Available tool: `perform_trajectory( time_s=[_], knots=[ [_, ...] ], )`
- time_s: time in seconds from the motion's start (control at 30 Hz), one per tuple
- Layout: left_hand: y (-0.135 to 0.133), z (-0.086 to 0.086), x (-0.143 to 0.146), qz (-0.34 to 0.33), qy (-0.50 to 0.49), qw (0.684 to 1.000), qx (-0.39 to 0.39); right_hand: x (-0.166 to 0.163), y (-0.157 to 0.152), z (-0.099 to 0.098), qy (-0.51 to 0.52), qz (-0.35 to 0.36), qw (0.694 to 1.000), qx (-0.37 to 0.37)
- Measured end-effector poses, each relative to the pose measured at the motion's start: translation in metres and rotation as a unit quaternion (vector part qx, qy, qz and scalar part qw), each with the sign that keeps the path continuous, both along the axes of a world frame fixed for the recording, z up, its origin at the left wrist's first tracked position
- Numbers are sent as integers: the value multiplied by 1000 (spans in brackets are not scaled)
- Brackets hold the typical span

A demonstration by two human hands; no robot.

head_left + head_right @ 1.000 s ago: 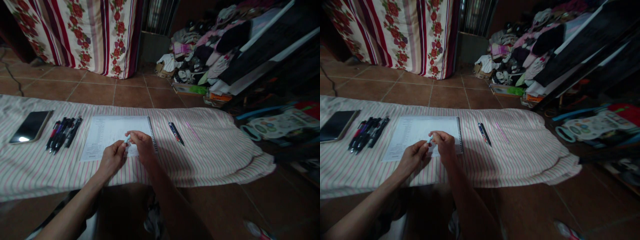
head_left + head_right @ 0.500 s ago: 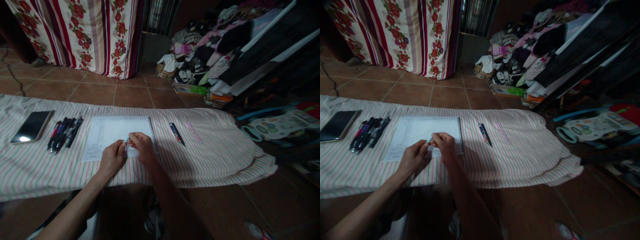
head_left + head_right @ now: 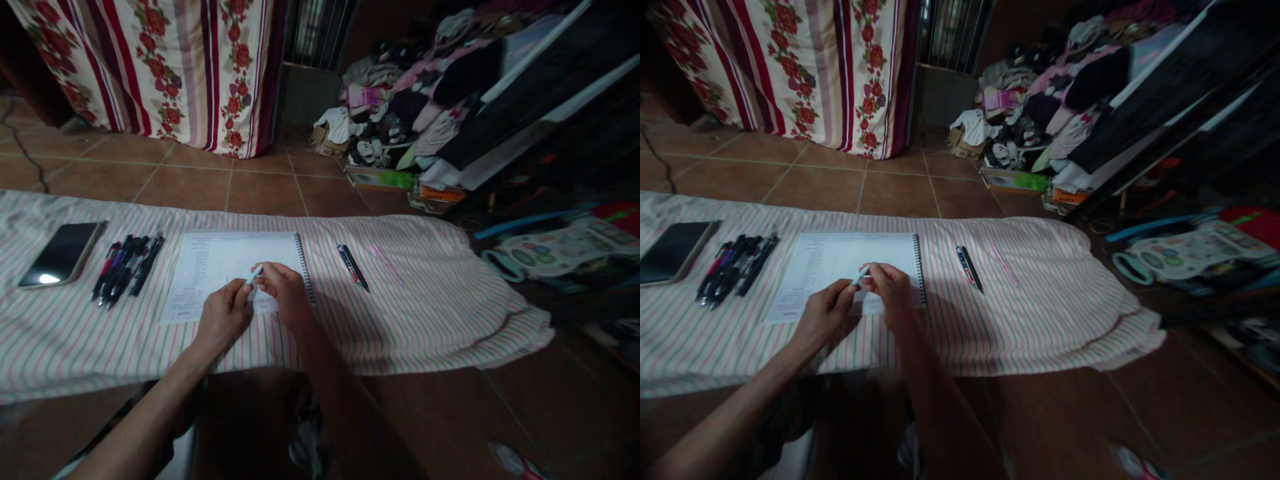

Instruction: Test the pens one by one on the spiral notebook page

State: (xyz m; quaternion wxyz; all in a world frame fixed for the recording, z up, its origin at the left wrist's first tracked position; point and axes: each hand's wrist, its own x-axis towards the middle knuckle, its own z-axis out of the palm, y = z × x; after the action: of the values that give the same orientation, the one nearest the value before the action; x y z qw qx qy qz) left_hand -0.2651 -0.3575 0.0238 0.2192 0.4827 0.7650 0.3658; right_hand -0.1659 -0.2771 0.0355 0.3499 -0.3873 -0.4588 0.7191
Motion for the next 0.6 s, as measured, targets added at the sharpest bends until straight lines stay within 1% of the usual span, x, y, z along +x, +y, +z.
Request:
perform_trajectory(
  time_s=[0.07, 0.13, 0.2, 0.3, 0.4, 0.5, 0.6],
  knots=[
    [0, 0, 1, -2, 23, 1000, 1, -1, 0, 0, 1, -5, 1000, -25],
    [-1, 1, 2, -9, 40, 999, 1, -1, 0, -1, -7, -22, 999, -28],
    [-1, 1, 3, -16, 42, 999, -1, 0, 1, -4, -13, -35, 999, -7],
    [-1, 1, 3, -22, 16, 1000, -13, 1, 2, -8, -13, -33, 999, 38],
    [-1, 2, 2, -29, -17, 999, -12, 1, 3, -9, -6, -24, 998, 55],
    [-1, 2, 0, -25, -31, 999, -5, 0, 2, -4, 18, -10, 1000, 20],
    [-2, 2, -1, -14, -8, 1000, -3, 0, 0, 0, 46, -6, 999, -22]
  ],
)
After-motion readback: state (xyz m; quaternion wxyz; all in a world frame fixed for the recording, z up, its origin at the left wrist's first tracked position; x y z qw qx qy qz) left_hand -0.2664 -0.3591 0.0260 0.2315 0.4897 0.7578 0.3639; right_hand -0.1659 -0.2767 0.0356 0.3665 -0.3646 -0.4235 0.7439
